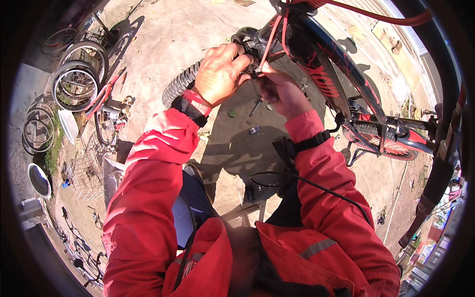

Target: The person adjusts the front brake cable on a bicycle using a small wrench. They tighten the cable anchor bolt near the fork, then test the brake lever and make further adjustments to the cable tension.

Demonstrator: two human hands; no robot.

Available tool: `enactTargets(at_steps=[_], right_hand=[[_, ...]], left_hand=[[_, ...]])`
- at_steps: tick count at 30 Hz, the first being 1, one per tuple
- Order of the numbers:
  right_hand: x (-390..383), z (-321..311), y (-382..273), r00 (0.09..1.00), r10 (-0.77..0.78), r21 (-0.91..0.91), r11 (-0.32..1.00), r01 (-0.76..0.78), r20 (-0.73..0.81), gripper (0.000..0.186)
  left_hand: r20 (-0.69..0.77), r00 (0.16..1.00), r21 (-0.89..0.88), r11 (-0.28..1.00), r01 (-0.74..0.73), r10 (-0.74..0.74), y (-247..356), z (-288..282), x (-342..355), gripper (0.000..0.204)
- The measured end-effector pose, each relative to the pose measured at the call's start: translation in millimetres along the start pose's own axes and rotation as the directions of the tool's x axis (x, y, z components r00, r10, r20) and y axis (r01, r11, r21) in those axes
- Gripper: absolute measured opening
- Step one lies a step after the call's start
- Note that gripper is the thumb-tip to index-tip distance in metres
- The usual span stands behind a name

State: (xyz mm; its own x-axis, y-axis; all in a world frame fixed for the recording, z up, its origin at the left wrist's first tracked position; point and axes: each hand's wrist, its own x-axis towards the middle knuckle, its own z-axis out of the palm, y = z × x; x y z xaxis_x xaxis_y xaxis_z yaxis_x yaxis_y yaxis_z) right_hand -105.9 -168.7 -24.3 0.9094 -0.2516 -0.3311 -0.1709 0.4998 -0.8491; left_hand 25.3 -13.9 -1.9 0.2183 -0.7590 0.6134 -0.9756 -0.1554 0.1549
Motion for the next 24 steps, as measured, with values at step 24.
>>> enactTargets(at_steps=[24], right_hand=[[-1.8,1.7,16.2,0.993,0.118,0.31,0.945,-0.108,-0.014,0.031]], left_hand=[[0.132,0.989,-0.018,0.998,-0.066,0.068,-8.5,-7.0,28.6,0.047]])
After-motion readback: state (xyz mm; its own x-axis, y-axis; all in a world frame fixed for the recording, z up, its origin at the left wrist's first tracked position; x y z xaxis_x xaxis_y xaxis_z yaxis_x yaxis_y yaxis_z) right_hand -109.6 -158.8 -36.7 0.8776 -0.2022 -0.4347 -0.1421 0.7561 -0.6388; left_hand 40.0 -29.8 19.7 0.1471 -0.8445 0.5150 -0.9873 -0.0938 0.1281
